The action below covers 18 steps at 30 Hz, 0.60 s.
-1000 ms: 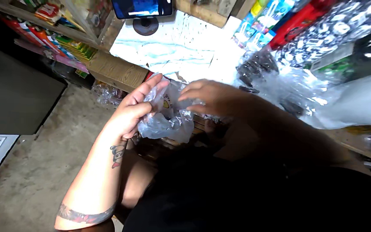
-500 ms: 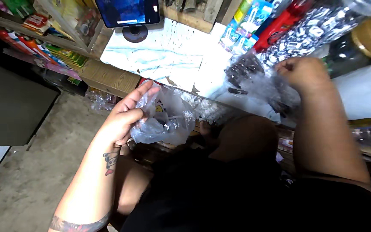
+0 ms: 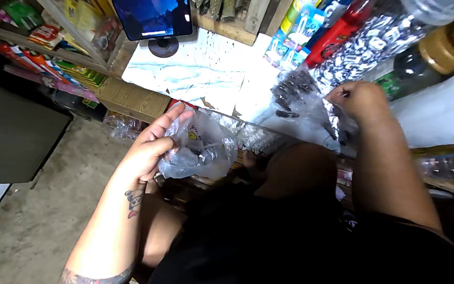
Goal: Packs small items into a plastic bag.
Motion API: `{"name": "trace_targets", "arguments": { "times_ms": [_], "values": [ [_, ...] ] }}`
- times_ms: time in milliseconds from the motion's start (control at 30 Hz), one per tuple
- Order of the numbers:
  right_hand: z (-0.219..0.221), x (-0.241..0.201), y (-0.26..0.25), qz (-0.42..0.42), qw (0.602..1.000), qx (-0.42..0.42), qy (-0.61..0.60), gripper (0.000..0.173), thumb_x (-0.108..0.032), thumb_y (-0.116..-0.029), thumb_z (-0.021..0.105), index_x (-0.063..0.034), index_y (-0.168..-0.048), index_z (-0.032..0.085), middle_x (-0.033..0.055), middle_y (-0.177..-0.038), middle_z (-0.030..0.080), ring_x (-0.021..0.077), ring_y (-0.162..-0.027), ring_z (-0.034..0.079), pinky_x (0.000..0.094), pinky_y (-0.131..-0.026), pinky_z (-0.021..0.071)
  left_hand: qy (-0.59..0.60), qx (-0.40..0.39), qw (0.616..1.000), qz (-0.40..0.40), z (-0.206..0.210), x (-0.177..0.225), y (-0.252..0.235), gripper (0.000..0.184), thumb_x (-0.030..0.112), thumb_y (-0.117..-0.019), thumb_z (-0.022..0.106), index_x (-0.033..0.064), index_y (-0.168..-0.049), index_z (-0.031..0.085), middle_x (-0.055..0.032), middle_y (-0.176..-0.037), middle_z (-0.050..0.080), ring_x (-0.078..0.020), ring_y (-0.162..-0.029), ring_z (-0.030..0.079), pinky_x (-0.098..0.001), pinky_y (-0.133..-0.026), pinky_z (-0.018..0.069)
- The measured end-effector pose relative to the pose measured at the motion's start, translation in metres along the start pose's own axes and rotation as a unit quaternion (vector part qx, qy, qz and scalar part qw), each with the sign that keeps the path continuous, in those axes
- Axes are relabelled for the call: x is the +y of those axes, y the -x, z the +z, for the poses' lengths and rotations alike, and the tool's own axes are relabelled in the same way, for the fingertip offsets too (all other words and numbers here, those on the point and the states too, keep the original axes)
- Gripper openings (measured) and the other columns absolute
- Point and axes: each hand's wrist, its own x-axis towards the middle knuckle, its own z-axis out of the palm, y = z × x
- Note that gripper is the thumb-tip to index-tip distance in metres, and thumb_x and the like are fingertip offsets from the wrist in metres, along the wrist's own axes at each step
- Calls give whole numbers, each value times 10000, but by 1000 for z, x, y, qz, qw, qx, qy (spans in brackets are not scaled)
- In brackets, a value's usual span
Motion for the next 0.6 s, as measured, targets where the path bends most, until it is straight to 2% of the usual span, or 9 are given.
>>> {"name": "trace_targets", "arguments": {
  "times_ms": [67,167,267,367,500,600],
  "values": [
    [-5,1,2,-13,1000,16,-15,250,-203,-1049,603,-31,-1175,733,308,-1183,680,532,-1154,617,765,-982,402,3,-1,1000,1,0,0,0,765,-10,-831,453,92,-1579,325,2,-1520,524,-7,-1022,649,-146,-710,527],
    [-12,1,4,-23,998,39,-38,294,-238,-1063,587,-30,-1217,726,302,-1191,683,514,-1155,623,733,-1003,405,-5,5,1000,-1,1,1,0,772,-6,-825,458,87,-1579,322,0,-1511,531,16,-859,632,-129,-582,469],
    [-21,1,7,-46,993,72,-76,323,-266,-1056,595,-21,-1223,722,293,-1196,683,469,-1139,637,680,-1015,426,-8,2,1000,-2,1,2,0,763,-1,-832,456,86,-1578,323,3,-1507,532,20,-856,630,-127,-591,474],
    [-36,-5,13,-81,982,106,-137,364,-317,-1038,611,-30,-1236,713,243,-1199,687,331,-1094,656,533,-1006,482,-5,6,1000,-3,1,1,1,770,-1,-822,460,94,-1575,334,-6,-1506,534,6,-876,638,-137,-600,485],
    [-56,-23,20,-140,957,137,-215,352,-327,-1015,634,-53,-1223,710,98,-1146,693,36,-938,618,259,-902,511,-3,5,1000,-6,2,2,1,771,-9,-830,457,90,-1581,312,0,-1504,533,28,-821,617,-125,-579,462],
    [-68,-38,23,-190,940,148,-242,325,-326,-1004,655,-76,-1202,716,13,-1104,699,-36,-877,618,190,-844,526,-2,2,1000,-2,1,0,0,773,5,-829,466,93,-1582,317,0,-1504,535,23,-841,624,-129,-592,471]
  ]
}}
